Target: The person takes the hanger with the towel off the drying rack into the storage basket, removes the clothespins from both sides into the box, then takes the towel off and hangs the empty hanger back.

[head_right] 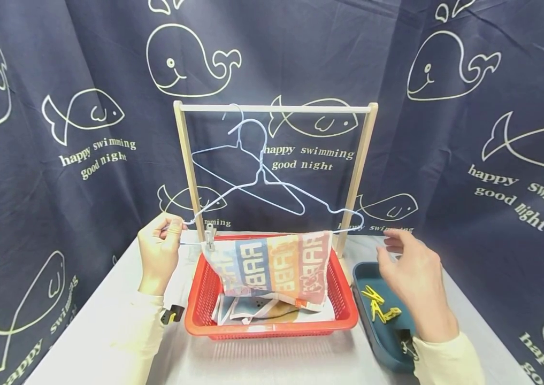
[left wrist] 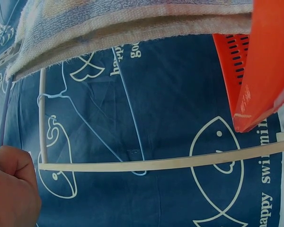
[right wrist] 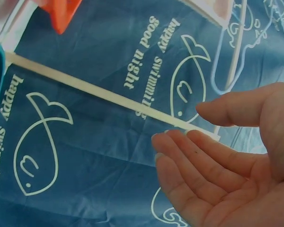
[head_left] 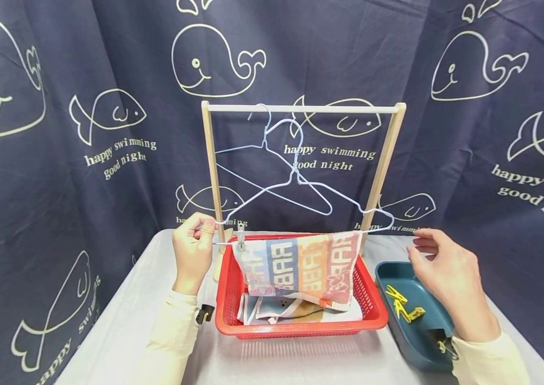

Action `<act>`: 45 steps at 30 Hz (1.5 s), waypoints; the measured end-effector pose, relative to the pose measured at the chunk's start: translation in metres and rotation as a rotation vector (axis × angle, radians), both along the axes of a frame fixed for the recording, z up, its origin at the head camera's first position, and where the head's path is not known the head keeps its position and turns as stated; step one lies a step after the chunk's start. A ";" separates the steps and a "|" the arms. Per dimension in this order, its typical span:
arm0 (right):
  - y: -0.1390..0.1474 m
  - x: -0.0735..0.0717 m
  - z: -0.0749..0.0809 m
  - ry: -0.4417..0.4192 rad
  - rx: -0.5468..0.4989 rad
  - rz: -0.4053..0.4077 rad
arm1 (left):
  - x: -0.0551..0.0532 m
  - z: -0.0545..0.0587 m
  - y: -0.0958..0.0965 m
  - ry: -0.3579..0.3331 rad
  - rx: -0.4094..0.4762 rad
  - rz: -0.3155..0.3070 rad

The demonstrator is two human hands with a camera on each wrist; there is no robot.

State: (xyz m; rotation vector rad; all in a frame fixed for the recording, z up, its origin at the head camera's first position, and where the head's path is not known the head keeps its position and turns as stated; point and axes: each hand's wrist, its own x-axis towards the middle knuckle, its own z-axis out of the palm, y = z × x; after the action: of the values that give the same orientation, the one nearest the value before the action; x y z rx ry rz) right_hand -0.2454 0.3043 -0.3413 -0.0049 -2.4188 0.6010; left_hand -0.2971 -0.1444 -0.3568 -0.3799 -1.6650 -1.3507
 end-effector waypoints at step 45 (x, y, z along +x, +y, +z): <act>-0.123 0.003 0.049 0.263 0.028 0.502 | -0.001 -0.001 0.001 0.005 -0.001 0.001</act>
State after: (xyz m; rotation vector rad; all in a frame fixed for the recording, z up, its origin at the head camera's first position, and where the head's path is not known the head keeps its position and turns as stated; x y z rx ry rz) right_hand -0.2427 0.1816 -0.2924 0.6672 -2.1697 0.7345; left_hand -0.2978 -0.1430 -0.3578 -0.3826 -1.6613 -1.3466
